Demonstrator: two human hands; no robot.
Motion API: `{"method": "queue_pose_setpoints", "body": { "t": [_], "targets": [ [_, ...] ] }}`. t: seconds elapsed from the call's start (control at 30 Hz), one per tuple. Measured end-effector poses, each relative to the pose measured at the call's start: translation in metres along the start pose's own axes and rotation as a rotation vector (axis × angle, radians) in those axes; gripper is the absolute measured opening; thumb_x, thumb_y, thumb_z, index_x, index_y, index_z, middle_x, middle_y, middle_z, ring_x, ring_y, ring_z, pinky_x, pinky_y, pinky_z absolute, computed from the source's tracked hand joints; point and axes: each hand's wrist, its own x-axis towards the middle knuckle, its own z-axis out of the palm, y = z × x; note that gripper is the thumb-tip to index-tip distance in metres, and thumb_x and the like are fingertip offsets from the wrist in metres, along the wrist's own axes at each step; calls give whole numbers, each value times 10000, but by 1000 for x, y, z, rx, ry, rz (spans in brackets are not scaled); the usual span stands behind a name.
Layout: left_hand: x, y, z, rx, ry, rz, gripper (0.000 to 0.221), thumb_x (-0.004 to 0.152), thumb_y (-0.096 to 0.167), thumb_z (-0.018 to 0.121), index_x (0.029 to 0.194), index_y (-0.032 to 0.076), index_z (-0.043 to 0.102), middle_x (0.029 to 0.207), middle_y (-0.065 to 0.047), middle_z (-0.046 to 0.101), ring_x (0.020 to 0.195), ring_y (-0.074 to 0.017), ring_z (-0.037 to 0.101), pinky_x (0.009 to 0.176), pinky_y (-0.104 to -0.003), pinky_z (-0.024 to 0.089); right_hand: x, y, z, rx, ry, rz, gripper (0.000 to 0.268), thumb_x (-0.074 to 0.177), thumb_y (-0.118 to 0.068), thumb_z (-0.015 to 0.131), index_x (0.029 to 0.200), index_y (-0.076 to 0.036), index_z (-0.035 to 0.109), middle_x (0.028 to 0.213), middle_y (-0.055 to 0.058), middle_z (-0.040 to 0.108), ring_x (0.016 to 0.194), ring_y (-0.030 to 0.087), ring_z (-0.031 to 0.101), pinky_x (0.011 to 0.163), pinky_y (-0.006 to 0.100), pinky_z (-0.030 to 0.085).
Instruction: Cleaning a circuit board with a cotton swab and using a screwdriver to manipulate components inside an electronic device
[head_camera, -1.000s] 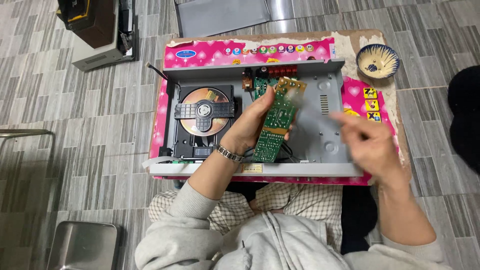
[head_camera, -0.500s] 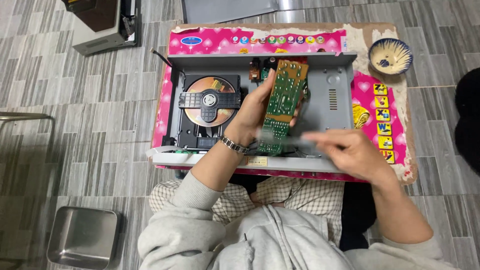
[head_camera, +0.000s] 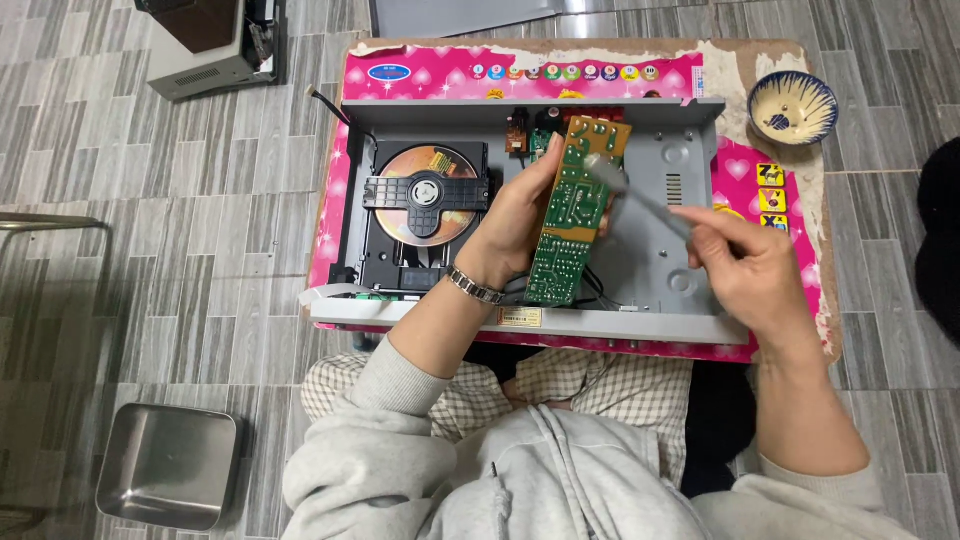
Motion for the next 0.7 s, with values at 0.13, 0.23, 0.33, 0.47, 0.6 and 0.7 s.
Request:
{"method": "queue_pose_setpoints", "body": {
  "t": [0.13,0.23,0.33,0.47,0.6,0.7],
  "targets": [
    [0,3,-1,-3,-30,81,578,1056,495,419,1301,-1,587,999,-142,719,771,-196,699,683,-338,592,-5,0,-5,-122,-302,25,369,806,20,671,1100,-172,785,548,7,658,406,95,407,367,248,290],
    [2,0,-1,-60,-88,80,556,1076,485,407,1294,11,599,1009,-152,709,777,-203,681,695,-359,574,-7,0,-6,-121,-448,44,377,763,45,682,1073,-130,805,788,20,827,436,82,472,386,242,365],
    [2,1,-2,-14,-63,61,576,1058,506,417,1305,15,592,1025,-150,717,775,-204,698,688,-361,596,-4,-3,-4,-154,-408,-7,392,754,57,657,1058,-140,805,795,0,817,449,82,472,401,231,367],
    [-1,2,1,31,-70,20,567,1056,499,419,1263,11,620,1064,-145,713,827,-215,692,719,-370,583,4,11,1,-6,-198,-48,289,935,9,604,1169,-104,730,634,1,566,553,100,493,493,235,382],
    [2,0,0,-33,-190,42,545,1101,466,385,1391,32,543,1180,-163,713,876,-201,688,787,-343,568,8,14,14,129,224,-40,207,1132,-38,487,1313,12,574,816,20,518,736,112,530,647,213,446],
    [3,-8,32,64,-13,184,494,1045,495,559,1284,70,483,1196,-261,668,1031,-338,713,911,-473,567,0,5,24,137,234,-23,306,1038,-329,615,1274,-136,642,829,30,597,759,82,545,681,236,463]
  ]
}}
